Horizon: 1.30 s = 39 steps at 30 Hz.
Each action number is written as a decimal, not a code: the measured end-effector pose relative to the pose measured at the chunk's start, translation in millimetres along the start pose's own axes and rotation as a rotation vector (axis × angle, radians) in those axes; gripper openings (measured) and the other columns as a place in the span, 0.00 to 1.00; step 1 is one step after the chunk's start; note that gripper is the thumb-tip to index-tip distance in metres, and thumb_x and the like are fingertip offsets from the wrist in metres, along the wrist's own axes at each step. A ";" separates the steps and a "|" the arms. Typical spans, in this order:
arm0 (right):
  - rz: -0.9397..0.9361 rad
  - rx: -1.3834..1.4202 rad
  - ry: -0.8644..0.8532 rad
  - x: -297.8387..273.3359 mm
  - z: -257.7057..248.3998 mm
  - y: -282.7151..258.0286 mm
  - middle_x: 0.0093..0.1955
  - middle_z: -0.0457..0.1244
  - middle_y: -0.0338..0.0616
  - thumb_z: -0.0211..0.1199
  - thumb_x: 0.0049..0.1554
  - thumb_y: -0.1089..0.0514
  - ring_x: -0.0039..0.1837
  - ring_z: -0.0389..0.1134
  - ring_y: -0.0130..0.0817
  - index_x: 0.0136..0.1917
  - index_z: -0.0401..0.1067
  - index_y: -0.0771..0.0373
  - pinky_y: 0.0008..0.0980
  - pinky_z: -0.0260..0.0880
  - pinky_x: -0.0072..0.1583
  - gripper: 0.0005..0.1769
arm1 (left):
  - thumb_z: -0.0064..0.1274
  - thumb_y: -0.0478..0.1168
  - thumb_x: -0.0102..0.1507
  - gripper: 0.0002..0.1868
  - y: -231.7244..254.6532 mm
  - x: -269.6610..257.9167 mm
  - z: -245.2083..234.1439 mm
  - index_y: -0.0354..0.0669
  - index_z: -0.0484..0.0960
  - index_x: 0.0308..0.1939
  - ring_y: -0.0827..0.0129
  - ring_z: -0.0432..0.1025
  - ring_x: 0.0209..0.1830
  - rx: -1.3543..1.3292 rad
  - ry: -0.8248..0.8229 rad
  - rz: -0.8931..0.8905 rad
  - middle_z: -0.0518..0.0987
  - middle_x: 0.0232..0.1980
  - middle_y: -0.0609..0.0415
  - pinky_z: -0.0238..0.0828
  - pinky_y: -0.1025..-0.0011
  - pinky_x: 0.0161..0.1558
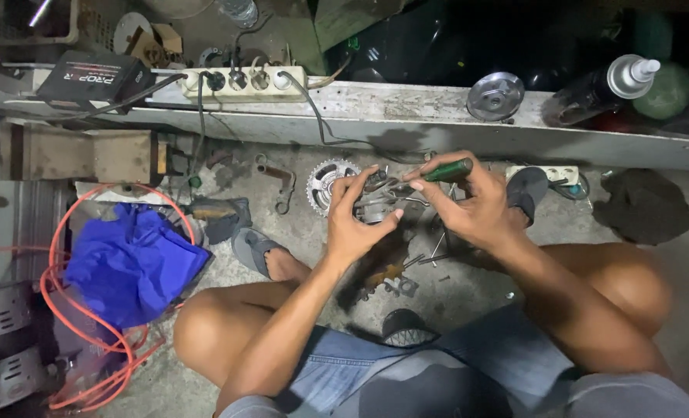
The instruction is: The person uses a T-handle wrench to tighten a bolt on a mechanical component held in the left hand. After setting the wrench down, the person picks up a rag to wipe the component and then uses a screwdriver to adjust internal parts.
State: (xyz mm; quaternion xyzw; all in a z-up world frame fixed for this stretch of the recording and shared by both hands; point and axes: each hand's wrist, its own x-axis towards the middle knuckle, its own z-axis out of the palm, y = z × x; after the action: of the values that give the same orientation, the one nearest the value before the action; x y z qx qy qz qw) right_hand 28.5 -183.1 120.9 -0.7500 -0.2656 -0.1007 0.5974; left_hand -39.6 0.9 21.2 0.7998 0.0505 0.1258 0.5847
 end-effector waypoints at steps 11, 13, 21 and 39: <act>0.129 0.097 0.029 4.8 3.9 -8.5 0.50 0.70 0.59 0.54 0.68 0.57 0.54 0.75 0.48 0.54 0.72 0.73 0.44 0.74 0.59 0.14 | 0.76 0.44 0.44 0.42 3.4 -1.8 4.4 0.51 0.80 0.63 0.48 0.74 0.54 0.025 0.043 -0.055 0.73 0.50 0.46 0.68 0.53 0.60; 0.159 0.120 0.059 1.9 5.2 -9.0 0.49 0.70 0.58 0.61 0.65 0.63 0.54 0.74 0.46 0.54 0.73 0.73 0.43 0.74 0.59 0.08 | 0.76 0.45 0.44 0.42 4.7 -1.9 4.9 0.51 0.80 0.63 0.48 0.74 0.54 0.034 0.044 -0.061 0.73 0.51 0.46 0.68 0.53 0.61; 0.149 0.082 0.177 5.4 3.2 -16.5 0.51 0.70 0.64 0.65 0.62 0.71 0.54 0.75 0.49 0.57 0.73 0.77 0.43 0.79 0.55 0.11 | 0.76 0.47 0.44 0.42 4.5 -6.6 10.4 0.53 0.81 0.63 0.47 0.75 0.54 0.062 0.033 -0.099 0.73 0.51 0.46 0.70 0.53 0.60; 0.309 0.199 0.012 11.8 -9.0 -28.3 0.49 0.73 0.55 0.68 0.59 0.68 0.55 0.73 0.33 0.56 0.77 0.67 0.36 0.77 0.56 0.11 | 0.78 0.46 0.42 0.43 -25.2 -17.8 24.6 0.41 0.81 0.61 0.47 0.76 0.51 -0.026 0.014 -0.090 0.76 0.49 0.43 0.70 0.55 0.57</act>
State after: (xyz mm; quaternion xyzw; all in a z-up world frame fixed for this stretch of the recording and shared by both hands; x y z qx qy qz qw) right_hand 25.3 -184.2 152.7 -0.7184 -0.1523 0.0146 0.6786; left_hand -48.7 -18.1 -12.2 0.7882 0.0890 0.1054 0.5997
